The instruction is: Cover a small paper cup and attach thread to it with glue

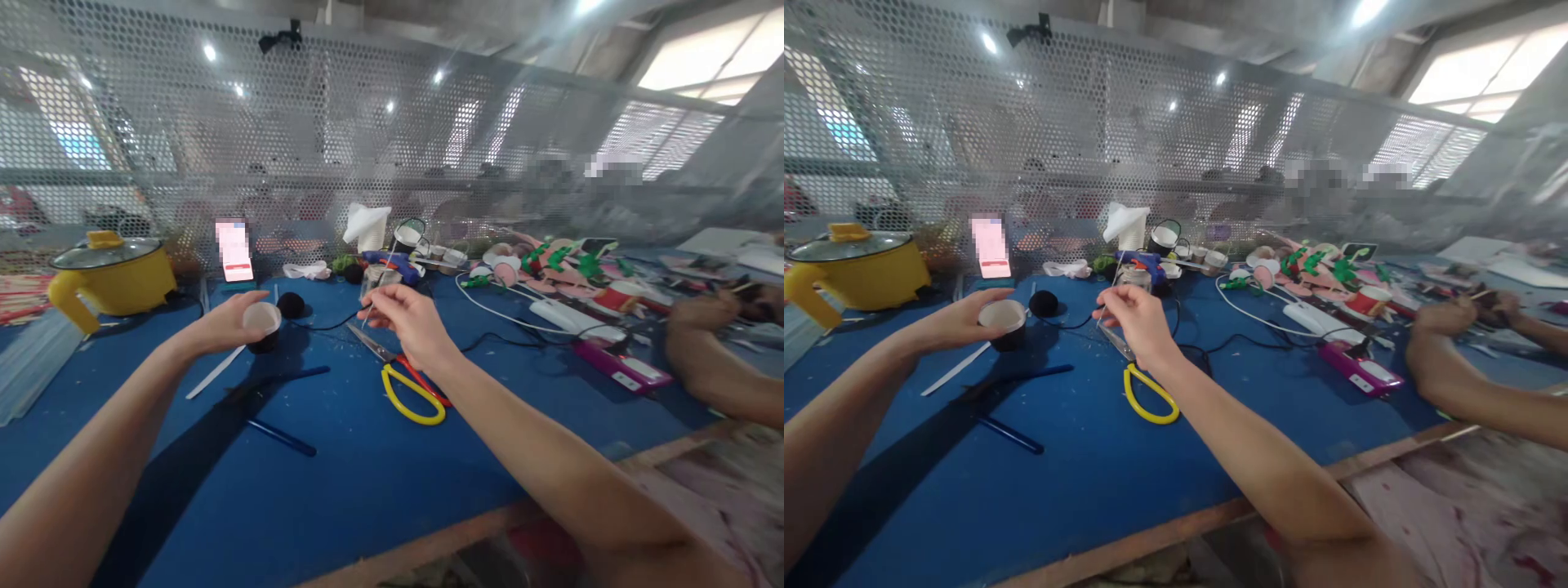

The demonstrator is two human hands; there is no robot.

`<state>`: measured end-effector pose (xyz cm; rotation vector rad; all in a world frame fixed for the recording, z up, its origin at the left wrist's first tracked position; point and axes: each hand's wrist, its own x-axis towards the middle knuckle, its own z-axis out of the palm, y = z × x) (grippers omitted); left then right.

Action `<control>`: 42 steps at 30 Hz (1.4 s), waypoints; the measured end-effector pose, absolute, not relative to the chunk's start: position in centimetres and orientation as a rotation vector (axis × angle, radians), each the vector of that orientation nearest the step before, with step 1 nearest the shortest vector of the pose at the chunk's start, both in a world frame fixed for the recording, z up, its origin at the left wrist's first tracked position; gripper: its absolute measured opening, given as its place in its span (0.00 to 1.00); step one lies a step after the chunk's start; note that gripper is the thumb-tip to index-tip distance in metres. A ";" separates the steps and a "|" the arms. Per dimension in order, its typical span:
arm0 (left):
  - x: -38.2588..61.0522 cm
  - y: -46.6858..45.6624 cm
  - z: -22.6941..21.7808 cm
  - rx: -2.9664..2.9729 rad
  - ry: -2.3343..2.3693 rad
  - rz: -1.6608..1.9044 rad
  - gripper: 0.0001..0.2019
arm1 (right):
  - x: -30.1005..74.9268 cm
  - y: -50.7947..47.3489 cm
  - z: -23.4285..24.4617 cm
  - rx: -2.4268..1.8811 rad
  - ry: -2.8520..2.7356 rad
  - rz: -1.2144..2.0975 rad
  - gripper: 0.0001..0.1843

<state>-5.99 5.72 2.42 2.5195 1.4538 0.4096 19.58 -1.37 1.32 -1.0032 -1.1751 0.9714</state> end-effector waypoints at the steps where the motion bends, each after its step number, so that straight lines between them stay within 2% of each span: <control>1: -5.9 5.6 2.5 2.541 1.479 0.353 0.34 | 19.4 -1.9 1.1 -1.003 -1.204 1.026 0.07; 2: -5.6 5.4 2.6 2.564 1.516 0.329 0.34 | 19.2 -2.5 0.8 -1.004 -1.227 1.072 0.07; 4: -4.0 4.3 2.8 2.596 1.607 0.498 0.30 | 18.7 -3.3 0.3 -1.015 -1.278 1.150 0.07; 7: -0.5 1.7 2.9 2.463 1.314 0.785 0.21 | 18.1 -4.1 -0.5 -1.004 -1.324 1.191 0.06; 12: 3.4 -1.2 1.5 2.047 0.849 0.579 0.19 | 17.7 -4.4 -1.1 -0.955 -1.366 1.211 0.05; 17: 2.6 -0.9 1.3 2.076 0.992 0.620 0.13 | 18.2 -4.4 -1.2 -1.034 -1.371 1.154 0.06; 25: 1.2 -0.3 3.1 2.179 1.040 0.700 0.11 | 18.8 -4.7 -1.5 -1.084 -1.451 1.199 0.06; 30: 1.5 -0.3 2.5 1.833 1.012 0.698 0.07 | 18.5 -5.2 -1.1 -1.059 -1.495 1.274 0.06; 36: 2.1 -0.6 2.1 1.598 0.870 0.767 0.11 | 18.0 -5.6 -1.6 -0.969 -1.602 1.382 0.07; 39: 2.1 -0.7 2.3 1.682 0.919 0.804 0.12 | 19.3 -4.7 -0.6 -1.070 -1.644 1.127 0.10; 42: 2.1 -0.9 2.7 1.743 0.971 0.759 0.11 | 22.2 -2.0 2.1 -1.196 -1.569 0.539 0.12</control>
